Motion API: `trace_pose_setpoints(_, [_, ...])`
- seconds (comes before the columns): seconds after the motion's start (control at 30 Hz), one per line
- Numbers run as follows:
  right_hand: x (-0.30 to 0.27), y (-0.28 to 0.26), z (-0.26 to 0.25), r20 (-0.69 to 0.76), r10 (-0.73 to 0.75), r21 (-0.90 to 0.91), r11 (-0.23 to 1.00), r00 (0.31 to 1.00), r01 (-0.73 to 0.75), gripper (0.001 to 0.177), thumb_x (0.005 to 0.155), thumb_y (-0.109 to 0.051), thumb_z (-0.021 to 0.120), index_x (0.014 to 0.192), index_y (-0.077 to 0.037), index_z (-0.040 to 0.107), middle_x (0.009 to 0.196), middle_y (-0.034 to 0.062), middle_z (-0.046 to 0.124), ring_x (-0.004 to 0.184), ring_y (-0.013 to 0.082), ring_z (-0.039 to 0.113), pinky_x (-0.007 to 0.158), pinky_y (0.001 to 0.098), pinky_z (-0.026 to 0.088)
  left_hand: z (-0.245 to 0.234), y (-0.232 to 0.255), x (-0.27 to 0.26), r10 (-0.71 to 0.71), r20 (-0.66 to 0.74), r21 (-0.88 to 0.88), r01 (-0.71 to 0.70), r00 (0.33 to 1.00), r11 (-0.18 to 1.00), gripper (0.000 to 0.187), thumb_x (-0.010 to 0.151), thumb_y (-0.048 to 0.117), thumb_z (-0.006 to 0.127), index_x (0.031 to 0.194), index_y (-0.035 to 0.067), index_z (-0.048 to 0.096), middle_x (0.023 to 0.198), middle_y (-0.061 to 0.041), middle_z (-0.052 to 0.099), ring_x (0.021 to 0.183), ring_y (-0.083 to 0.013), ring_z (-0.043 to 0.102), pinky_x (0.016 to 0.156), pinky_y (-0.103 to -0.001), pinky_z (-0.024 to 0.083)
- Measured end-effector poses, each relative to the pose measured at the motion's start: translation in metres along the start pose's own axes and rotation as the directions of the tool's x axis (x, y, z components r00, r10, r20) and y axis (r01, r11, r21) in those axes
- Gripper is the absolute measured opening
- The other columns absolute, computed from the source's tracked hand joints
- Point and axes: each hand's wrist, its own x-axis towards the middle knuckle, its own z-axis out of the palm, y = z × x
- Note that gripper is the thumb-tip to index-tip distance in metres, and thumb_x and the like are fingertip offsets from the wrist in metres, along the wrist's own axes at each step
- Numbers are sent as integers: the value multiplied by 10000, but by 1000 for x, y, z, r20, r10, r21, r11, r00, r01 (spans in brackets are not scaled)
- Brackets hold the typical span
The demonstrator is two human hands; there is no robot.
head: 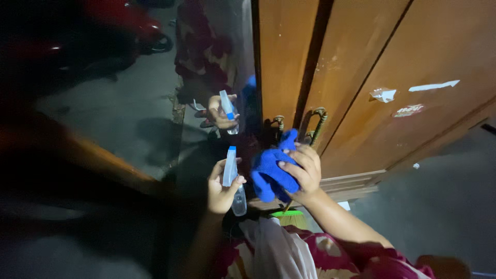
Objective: The person wipes a wooden door with a blue cloth while holding a spray bottle. They repeatedly rub the surface and handles of the door, focusing on the area around the handles and the lower section.
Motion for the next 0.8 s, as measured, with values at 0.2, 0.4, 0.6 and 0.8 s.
trace_pose_setpoints(0.2, [28, 0, 18, 233, 53, -245, 970, 971, 6, 377, 888, -248, 716, 1244, -125, 698, 1428, 102, 615, 1326, 377, 525, 1180, 568, 363, 5, -11, -1, -27, 22, -11, 27, 999, 1000, 440, 897, -19, 737, 1301, -5, 563, 924, -46, 661, 824, -104, 669, 776, -269, 544])
trace_pose_setpoints(0.4, [1, -17, 38, 424, 251, -567, 823, 870, 39, 457, 875, -207, 573, 1314, -149, 685, 1478, 67, 614, 1392, 217, 499, 1204, 583, 68, 7, -8, 1, -55, -2, 22, 55, 998, 998, 436, 882, -43, 718, 1289, -6, 568, 1037, -60, 679, 817, -100, 672, 756, -266, 553])
trace_pose_setpoints(0.6, [-26, -24, 42, 467, 307, -450, 890, 829, -76, 430, 810, -158, 621, 1237, -158, 667, 1365, 50, 655, 1326, 224, 539, 1171, 591, 94, 7, -3, -1, -34, 19, -22, 34, 999, 999, 446, 900, -43, 704, 1319, -2, 556, 1237, -88, 673, 867, -97, 654, 800, -264, 546])
trace_pose_setpoints(0.8, [-35, -3, 6, 257, 173, -1, 984, 951, -179, 408, 766, -225, 759, 1155, -188, 641, 1142, 73, 658, 1178, 297, 617, 1147, 575, 303, 0, -13, -4, -25, -10, 53, 26, 1000, 998, 462, 875, -22, 733, 1301, -1, 558, 1229, -69, 673, 905, -86, 627, 819, -264, 534])
